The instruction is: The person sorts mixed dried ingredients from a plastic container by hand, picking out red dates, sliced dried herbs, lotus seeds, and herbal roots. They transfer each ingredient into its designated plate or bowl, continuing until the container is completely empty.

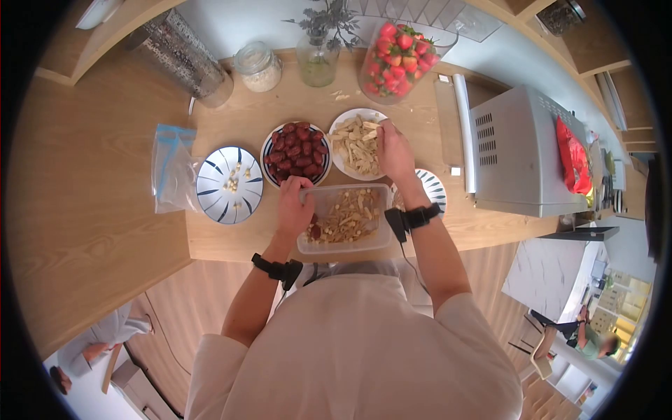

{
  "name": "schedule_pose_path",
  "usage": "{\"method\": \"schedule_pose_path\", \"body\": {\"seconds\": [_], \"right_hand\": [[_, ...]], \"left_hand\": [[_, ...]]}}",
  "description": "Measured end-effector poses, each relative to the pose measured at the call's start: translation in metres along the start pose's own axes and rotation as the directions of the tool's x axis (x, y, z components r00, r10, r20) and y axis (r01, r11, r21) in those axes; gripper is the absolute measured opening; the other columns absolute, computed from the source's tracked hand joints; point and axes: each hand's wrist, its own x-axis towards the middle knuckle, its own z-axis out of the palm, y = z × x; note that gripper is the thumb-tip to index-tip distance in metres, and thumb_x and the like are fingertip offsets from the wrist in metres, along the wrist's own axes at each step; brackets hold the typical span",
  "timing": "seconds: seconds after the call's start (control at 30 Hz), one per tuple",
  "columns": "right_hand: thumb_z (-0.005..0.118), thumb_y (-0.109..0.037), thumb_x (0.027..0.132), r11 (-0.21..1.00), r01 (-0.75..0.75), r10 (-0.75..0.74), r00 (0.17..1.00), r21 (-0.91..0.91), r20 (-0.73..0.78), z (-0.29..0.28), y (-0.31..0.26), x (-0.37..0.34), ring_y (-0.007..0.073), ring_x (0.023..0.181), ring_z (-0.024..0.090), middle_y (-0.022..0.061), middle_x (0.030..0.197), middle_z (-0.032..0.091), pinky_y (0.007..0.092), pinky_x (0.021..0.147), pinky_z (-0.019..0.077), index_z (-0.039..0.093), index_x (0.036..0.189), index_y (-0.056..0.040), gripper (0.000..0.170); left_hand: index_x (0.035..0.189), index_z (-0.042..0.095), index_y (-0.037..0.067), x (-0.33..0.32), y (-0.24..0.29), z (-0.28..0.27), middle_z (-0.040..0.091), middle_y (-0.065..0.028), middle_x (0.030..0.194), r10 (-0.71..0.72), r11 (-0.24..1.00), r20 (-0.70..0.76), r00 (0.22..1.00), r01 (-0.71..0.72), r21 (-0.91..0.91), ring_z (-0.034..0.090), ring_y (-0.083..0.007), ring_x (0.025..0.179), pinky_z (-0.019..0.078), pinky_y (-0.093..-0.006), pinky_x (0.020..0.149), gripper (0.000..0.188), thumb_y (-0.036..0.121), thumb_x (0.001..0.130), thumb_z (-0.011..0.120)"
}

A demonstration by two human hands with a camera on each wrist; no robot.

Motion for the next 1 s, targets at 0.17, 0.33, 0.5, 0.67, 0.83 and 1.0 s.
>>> {"method": "schedule_pose_path", "body": {"seconds": [0.17, 0.33, 0.5, 0.67, 0.83, 1.0], "right_hand": [[0.053, -0.020, 0.097, 0.971, 0.047, -0.047, 0.999, -0.235, 0.003, 0.016, 0.012, 0.004, 0.0411, 0.093, 0.066, 0.0200, 0.108, 0.064, 0.0504, 0.079, 0.0537, 0.055, 0.116, -0.0038, 0.024], [0.056, -0.018, 0.095, 0.986, 0.041, -0.030, 0.997, -0.160, 0.068, -0.032, -0.028, -0.024, 0.0385, 0.091, 0.068, 0.0175, 0.109, 0.065, 0.0493, 0.075, 0.0546, 0.057, 0.116, -0.0053, 0.025], [0.062, -0.015, 0.090, 0.950, 0.051, 0.025, 0.971, -0.307, 0.239, -0.021, -0.025, -0.092, 0.0383, 0.075, 0.067, 0.0123, 0.085, 0.070, 0.0488, 0.064, 0.0533, 0.063, 0.098, -0.0082, 0.011], [0.063, -0.016, 0.088, 0.938, -0.058, 0.150, 0.956, -0.342, 0.251, -0.008, -0.040, -0.114, 0.0380, 0.076, 0.069, 0.0147, 0.086, 0.070, 0.0489, 0.064, 0.0545, 0.060, 0.092, -0.0065, 0.011], [0.065, -0.013, 0.086, 0.923, 0.026, 0.126, 0.922, -0.384, 0.365, -0.001, -0.033, -0.128, 0.0356, 0.083, 0.070, 0.0141, 0.087, 0.069, 0.0472, 0.069, 0.0562, 0.064, 0.090, -0.0066, 0.008], [0.065, -0.009, 0.084, 0.896, 0.082, 0.125, 0.896, -0.437, 0.425, 0.010, -0.029, -0.125, 0.0339, 0.085, 0.071, 0.0132, 0.089, 0.070, 0.0444, 0.071, 0.0573, 0.068, 0.089, -0.0063, 0.006]], "left_hand": [[0.094, 0.057, 0.004, 0.000, -0.001, 0.000, 0.057, -0.0117, 0.093, -0.008, 1.000, 0.001, 1.000, 0.008, -0.002, 0.053, -0.0345, 0.093, 0.0430, -0.0437, 0.084, 0.018, -0.001, 0.078, 0.061], [0.093, 0.057, 0.005, -0.001, -0.002, 0.001, 0.057, -0.0111, 0.093, -0.001, 1.000, -0.018, 1.000, 0.001, -0.005, 0.053, -0.0340, 0.093, 0.0430, -0.0434, 0.085, 0.017, -0.001, 0.077, 0.061], [0.092, 0.058, 0.005, -0.001, -0.007, 0.004, 0.058, -0.0108, 0.093, -0.014, 1.000, -0.021, 1.000, 0.014, -0.004, 0.053, -0.0338, 0.092, 0.0430, -0.0432, 0.084, 0.017, 0.000, 0.077, 0.061], [0.092, 0.057, 0.005, -0.001, -0.003, 0.001, 0.058, -0.0105, 0.093, -0.023, 1.000, -0.006, 1.000, 0.023, -0.014, 0.053, -0.0336, 0.092, 0.0429, -0.0430, 0.084, 0.017, 0.000, 0.077, 0.061], [0.093, 0.057, 0.005, -0.001, -0.002, 0.002, 0.058, -0.0106, 0.094, -0.002, 1.000, -0.018, 1.000, 0.002, -0.011, 0.053, -0.0337, 0.093, 0.0429, -0.0431, 0.084, 0.017, 0.000, 0.078, 0.062], [0.092, 0.056, 0.005, -0.001, -0.002, 0.001, 0.058, -0.0106, 0.094, -0.007, 1.000, -0.017, 1.000, 0.006, -0.018, 0.053, -0.0338, 0.094, 0.0429, -0.0431, 0.084, 0.016, 0.000, 0.078, 0.062]]}}
